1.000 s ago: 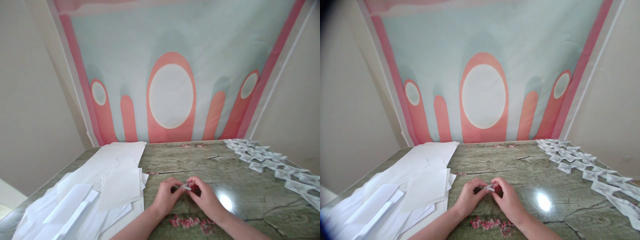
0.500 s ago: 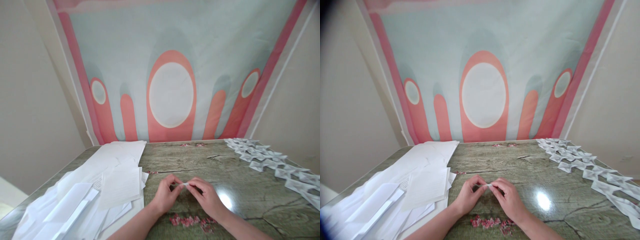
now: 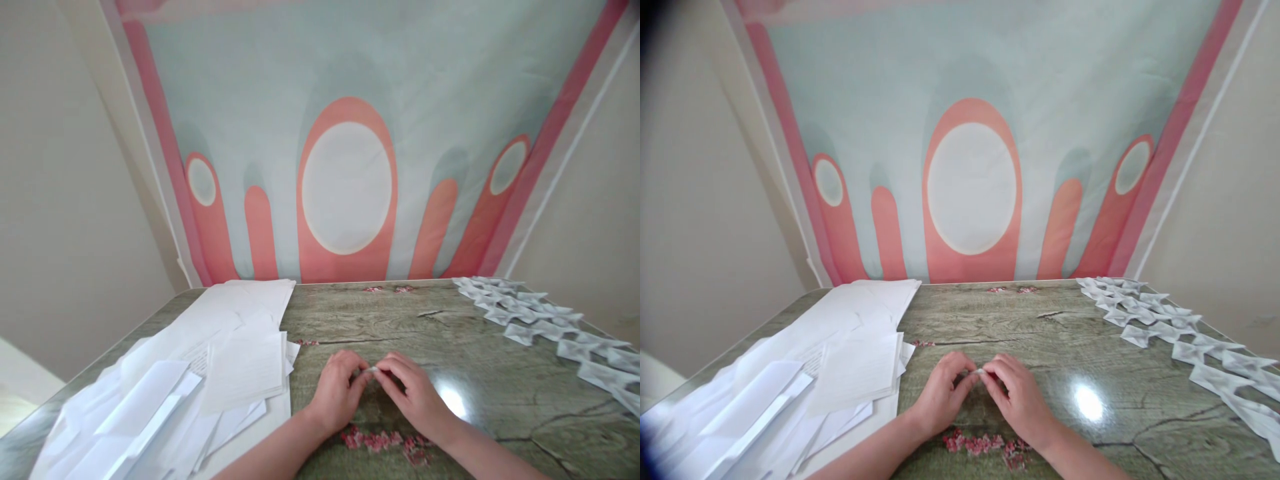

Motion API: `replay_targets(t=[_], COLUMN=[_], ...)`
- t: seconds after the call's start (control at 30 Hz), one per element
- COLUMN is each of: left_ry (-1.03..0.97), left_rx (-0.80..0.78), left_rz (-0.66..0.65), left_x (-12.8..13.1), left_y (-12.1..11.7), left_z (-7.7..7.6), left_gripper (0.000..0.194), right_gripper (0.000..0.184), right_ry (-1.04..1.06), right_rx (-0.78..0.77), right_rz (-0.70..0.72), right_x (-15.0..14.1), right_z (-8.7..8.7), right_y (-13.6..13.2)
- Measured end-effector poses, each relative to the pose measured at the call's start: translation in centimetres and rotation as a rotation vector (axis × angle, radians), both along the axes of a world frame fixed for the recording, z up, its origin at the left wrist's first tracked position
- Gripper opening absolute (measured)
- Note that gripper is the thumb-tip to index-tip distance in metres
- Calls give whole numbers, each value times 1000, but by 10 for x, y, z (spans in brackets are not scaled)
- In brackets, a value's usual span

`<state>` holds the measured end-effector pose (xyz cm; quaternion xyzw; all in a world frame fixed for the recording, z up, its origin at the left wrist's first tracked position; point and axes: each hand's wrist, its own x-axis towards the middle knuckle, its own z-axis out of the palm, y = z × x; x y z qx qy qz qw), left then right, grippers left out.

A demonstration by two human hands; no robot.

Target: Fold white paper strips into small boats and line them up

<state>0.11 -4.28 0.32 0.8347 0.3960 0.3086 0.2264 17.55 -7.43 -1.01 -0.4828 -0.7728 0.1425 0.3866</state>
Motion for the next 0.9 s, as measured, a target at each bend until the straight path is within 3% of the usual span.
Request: replay_targets(t=[0.43,0.63,0.9], left_ry=[55,11,26], left_rx=[-51,-117,-95], left_rz=[-21,15,0], left_x=[2,1,2], left_y=[1,5,1], left_z=[-3,-3,-5], left_gripper=[18,18,21], right_gripper=[26,28,27], right_ry=[-7,90,45], right_rx=[-51,-140,-138], right_rz=[-62,-19,22], right_x=[1,1,5], right_z=[-1,1,-2], right_y=[2,4,5])
